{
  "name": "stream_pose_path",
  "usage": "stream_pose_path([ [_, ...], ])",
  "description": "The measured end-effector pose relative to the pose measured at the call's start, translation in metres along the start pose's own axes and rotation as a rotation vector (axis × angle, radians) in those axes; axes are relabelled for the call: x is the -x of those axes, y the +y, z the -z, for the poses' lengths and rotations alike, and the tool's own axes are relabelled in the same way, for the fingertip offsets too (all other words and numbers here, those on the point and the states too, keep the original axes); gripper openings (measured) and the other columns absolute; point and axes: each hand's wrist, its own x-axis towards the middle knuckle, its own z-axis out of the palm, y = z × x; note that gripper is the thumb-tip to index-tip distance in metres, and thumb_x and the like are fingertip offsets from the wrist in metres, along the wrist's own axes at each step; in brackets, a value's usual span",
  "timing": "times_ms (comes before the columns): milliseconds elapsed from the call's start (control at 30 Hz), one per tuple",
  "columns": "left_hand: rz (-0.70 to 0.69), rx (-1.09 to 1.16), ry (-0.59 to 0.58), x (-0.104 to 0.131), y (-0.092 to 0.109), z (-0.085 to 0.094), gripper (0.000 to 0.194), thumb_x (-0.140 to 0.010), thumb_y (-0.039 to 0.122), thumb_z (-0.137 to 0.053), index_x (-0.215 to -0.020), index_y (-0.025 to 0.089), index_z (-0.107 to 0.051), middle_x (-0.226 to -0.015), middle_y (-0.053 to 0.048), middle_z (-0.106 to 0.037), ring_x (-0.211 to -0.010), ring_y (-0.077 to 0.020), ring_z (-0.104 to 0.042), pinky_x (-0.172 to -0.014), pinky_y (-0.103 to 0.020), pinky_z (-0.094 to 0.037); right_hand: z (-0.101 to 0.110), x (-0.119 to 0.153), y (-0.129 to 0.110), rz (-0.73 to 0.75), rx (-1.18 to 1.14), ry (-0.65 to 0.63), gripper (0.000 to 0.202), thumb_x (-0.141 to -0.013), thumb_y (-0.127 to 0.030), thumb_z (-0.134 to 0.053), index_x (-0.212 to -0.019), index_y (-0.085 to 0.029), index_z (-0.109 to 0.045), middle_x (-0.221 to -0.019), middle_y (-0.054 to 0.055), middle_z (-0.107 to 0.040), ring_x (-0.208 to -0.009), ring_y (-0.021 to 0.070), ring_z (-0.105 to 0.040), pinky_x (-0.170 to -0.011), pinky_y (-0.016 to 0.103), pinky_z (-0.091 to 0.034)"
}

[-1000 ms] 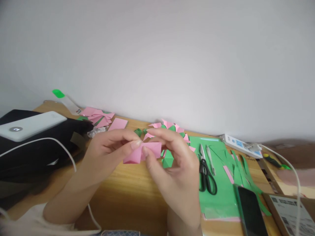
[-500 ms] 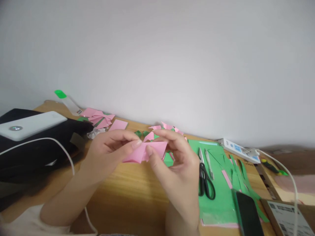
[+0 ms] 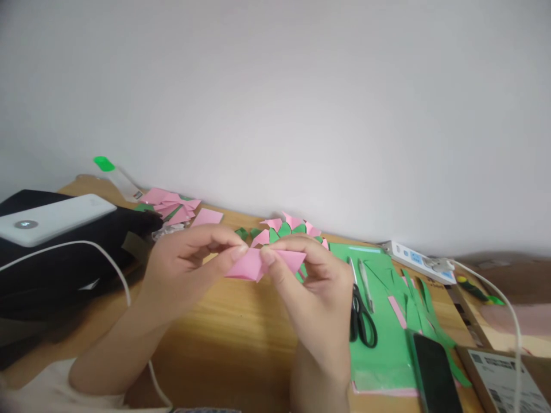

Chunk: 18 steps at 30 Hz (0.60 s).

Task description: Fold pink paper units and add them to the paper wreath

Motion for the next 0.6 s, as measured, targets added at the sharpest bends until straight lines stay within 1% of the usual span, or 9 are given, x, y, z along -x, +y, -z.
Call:
stream_pose_path([
  [67, 0.016, 0.004, 0.014, 0.0003, 0.0005, 0.002, 0.014, -0.083, 0.013, -0.064, -0.069, 0.016, -0.066, -0.064, 0.004, -0.066, -0.058, -0.0063, -0.059, -0.053, -0.013, -0.046, 0.0013, 0.0014, -0.0005, -0.019, -0.04, 0.012, 0.007, -0.081, -0.019, -0.072, -0.079, -0.026, -0.074, -0.073, 0.0, -0.07, -0.072, 0.0178, -0.067, -0.068, 0.035, -0.055],
  [233, 0.068, 0.017, 0.006, 0.0013, 0.0002, 0.0056, 0.012, -0.085, 0.018, -0.063, -0.073, 0.018, -0.067, -0.068, 0.003, -0.068, -0.059, -0.008, -0.06, -0.054, -0.016, -0.048, 0.0022, 0.0013, -0.0021, -0.041, -0.091, 0.015, 0.01, -0.082, -0.019, -0.072, -0.08, -0.028, -0.074, -0.073, 0.001, -0.069, -0.067, 0.017, -0.063, -0.058, 0.033, -0.052],
  [367, 0.102, 0.069, -0.012, 0.0007, -0.0001, 0.0057, 0.012, -0.086, 0.019, -0.063, -0.075, 0.018, -0.067, -0.069, 0.003, -0.068, -0.059, -0.0082, -0.061, -0.054, -0.016, -0.049, 0.0035, 0.0015, -0.0022, -0.032, -0.068, 0.011, 0.009, -0.083, -0.02, -0.071, -0.082, -0.029, -0.074, -0.076, 0.001, -0.071, -0.07, 0.018, -0.064, -0.061, 0.034, -0.052],
  [500, 0.136, 0.16, -0.048, 0.0006, 0.0001, 0.0028, 0.005, -0.082, 0.019, -0.068, -0.079, 0.018, -0.071, -0.073, 0.002, -0.073, -0.065, -0.0093, -0.066, -0.058, -0.016, -0.052, 0.0051, 0.0022, -0.0032, 0.03, -0.023, 0.037, 0.012, -0.082, -0.017, -0.072, -0.082, -0.029, -0.074, -0.077, 0.0, -0.071, -0.07, 0.0165, -0.064, -0.063, 0.033, -0.051],
  [600, 0.163, 0.195, -0.05, 0.0016, 0.0004, 0.0003, 0.007, -0.082, 0.018, -0.069, -0.076, 0.018, -0.073, -0.071, 0.001, -0.074, -0.063, -0.01, -0.067, -0.058, -0.016, -0.052, 0.0046, 0.0016, -0.0042, 0.076, -0.004, 0.047, 0.013, -0.082, -0.016, -0.072, -0.082, -0.029, -0.074, -0.076, 0.0, -0.071, -0.071, 0.016, -0.063, -0.065, 0.032, -0.051],
])
